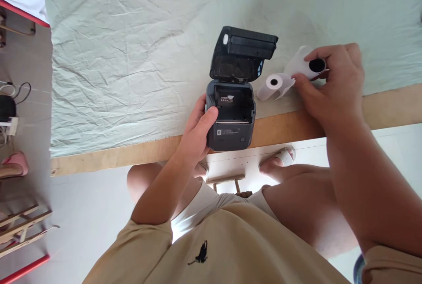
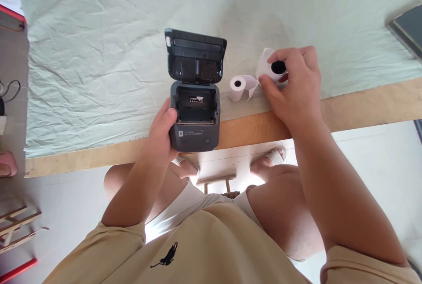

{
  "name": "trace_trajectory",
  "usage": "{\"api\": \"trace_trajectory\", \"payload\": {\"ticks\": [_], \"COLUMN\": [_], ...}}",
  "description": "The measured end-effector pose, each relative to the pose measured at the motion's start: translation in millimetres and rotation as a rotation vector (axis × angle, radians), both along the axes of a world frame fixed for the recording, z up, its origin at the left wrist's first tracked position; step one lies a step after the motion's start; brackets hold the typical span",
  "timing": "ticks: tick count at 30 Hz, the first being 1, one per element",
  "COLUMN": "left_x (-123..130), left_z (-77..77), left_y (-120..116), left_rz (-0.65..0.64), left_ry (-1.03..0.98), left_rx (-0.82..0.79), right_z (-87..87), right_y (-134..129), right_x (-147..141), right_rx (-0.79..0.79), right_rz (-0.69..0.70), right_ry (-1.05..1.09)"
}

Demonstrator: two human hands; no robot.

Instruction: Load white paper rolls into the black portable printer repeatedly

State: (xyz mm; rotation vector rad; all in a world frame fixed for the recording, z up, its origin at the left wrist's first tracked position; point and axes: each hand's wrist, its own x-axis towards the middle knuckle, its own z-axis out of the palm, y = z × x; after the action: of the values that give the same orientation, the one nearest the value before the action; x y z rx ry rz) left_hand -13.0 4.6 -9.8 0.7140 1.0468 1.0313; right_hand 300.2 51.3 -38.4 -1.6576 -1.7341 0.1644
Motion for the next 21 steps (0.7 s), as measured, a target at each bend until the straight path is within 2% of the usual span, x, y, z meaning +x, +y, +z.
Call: {"api": "trace_trajectory", "payload": {"ticks": [5, 9, 13, 18, 19, 21], "left_x": [0, 1, 0, -1, -1, -1], "left_z": [-1.1, -1.8, -2.7, -4.1, -4.3, -4.8], "left_y": [1, 1, 0, 0, 0, 0], "left_rz": [0.001, -0.007, 0.004, 0.008, 0.006, 0.006], "left_ry": [-0.002, 0.001, 0.0, 0.018, 0.02, 0.023], "left_rx": [0.018, 0.027, 0.035, 0.067, 0.068, 0.067], "right_z": [2.0, 2.5, 1.7, 5.1, 4.8, 2.1], "right_y": [-1, -2, -3, -5, -4, 0], "right_x": [0, -2, -3, -7, -9, -10], "right_rx": [-0.108, -0.093, -0.13, -0.129, -0.108, -0.057], "right_rz": [-0.012, -0.071, -0.042, -0.01, -0.016, -0.03], "right_ry": [0.13, 0.071, 0.186, 0.075, 0.118, 0.335]}}
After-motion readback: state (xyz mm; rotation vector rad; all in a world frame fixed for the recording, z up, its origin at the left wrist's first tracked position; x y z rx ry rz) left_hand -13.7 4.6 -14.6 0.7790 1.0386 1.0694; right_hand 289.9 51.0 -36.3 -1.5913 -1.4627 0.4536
